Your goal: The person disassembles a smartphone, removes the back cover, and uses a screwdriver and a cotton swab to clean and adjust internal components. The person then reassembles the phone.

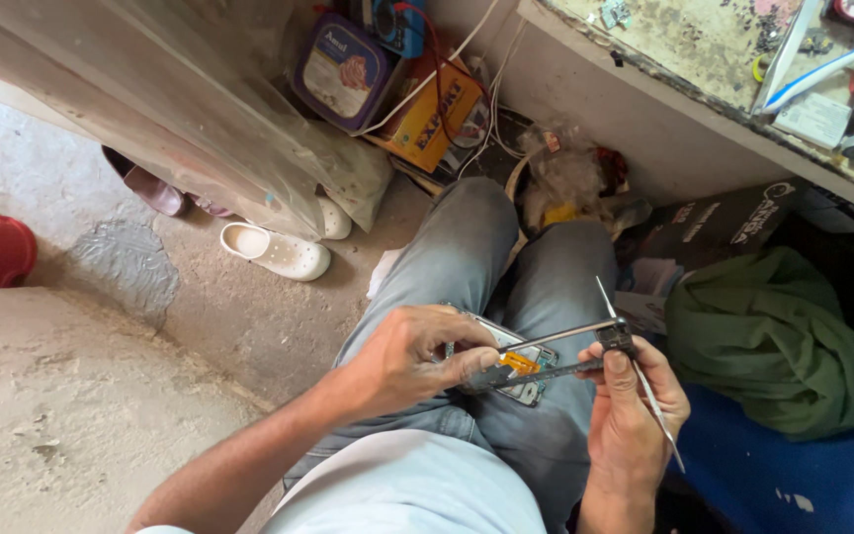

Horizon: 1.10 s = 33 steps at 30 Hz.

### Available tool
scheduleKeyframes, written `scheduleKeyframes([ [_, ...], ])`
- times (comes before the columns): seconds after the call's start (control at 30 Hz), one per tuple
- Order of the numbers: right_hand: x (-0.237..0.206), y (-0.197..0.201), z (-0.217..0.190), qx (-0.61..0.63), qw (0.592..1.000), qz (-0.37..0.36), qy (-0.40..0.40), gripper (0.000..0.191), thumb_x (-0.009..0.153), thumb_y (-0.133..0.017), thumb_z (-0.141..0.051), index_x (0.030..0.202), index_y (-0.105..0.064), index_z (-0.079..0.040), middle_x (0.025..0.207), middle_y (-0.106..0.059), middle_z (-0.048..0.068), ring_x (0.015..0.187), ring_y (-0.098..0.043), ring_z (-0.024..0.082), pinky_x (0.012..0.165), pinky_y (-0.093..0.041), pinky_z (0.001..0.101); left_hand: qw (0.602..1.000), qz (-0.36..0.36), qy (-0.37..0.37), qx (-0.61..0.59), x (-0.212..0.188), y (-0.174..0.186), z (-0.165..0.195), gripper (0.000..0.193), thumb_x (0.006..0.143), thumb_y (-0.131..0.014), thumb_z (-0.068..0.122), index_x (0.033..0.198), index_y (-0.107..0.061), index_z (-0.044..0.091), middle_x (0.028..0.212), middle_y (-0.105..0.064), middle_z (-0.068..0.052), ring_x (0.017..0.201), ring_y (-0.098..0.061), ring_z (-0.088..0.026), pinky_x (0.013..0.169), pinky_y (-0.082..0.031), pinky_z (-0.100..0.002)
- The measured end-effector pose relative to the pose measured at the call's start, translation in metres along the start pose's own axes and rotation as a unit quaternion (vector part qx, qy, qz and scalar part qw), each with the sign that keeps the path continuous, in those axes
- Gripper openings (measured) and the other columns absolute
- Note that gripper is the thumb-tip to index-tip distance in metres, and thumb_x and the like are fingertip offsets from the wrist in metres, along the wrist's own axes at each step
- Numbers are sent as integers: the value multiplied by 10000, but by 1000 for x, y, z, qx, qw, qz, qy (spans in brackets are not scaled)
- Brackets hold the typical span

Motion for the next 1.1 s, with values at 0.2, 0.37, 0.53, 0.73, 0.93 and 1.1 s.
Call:
scheduleKeyframes([
  [0.2, -3, -3, -12, -57, 998, 11, -18, 211, 1014, -705, -71, 1190, -686, 45, 1021, -737, 132, 878, -720, 198, 757, -601, 304, 998, -52, 7, 20, 2, 3, -5, 222, 975, -682, 198, 1048, -745, -2, 992, -765, -145, 896, -723, -293, 806, -561, -375],
  [0.37, -4, -5, -14, -86, 996, 15, -29, 233, 1001, -716, -88, 1186, -695, 53, 1002, -737, 119, 860, -711, 175, 731, -587, 284, 992, -54, -46, 104, 3, 0, -1, 193, 977, -663, 180, 1040, -709, 3, 967, -738, -135, 896, -697, -323, 791, -546, -409],
  [0.53, -4, -5, -12, -78, 996, 13, -43, 231, 1001, -717, -89, 1184, -692, 50, 1005, -738, 118, 859, -712, 172, 723, -578, 269, 987, -51, -76, 133, 1, -3, 1, 149, 956, -661, 161, 985, -664, 15, 917, -689, -121, 886, -665, -325, 782, -528, -432],
  [0.73, -3, 1, -6, -61, 996, -6, -57, 215, 1004, -710, -91, 1176, -692, 36, 1001, -740, 120, 853, -720, 177, 705, -591, 273, 977, -27, -128, 167, 0, -6, 2, 132, 929, -681, 150, 957, -623, 35, 866, -634, -113, 835, -627, -329, 755, -507, -441],
  [0.93, 1, 9, 4, -37, 996, -20, -73, 217, 995, -710, -80, 1175, -690, 39, 983, -744, 146, 824, -735, 202, 691, -605, 295, 982, -30, -130, 137, -1, -8, -4, 127, 934, -682, 112, 928, -593, 22, 852, -614, -119, 813, -616, -322, 761, -515, -428],
  [1.1, 2, 14, 11, 8, 995, -27, -95, 221, 1003, -704, -65, 1191, -695, 50, 969, -742, 153, 808, -739, 212, 690, -610, 296, 999, -49, 11, 0, 1, -9, -24, 124, 960, -655, 122, 963, -635, 0, 858, -640, -101, 763, -634, -227, 710, -537, -360],
])
Point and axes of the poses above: each hand's wrist, its own x-axis towards the middle knuckle, its own y-axis out of the back of the hand, z = x × y, the point moved 6 cm from there along x, towards the middle knuckle
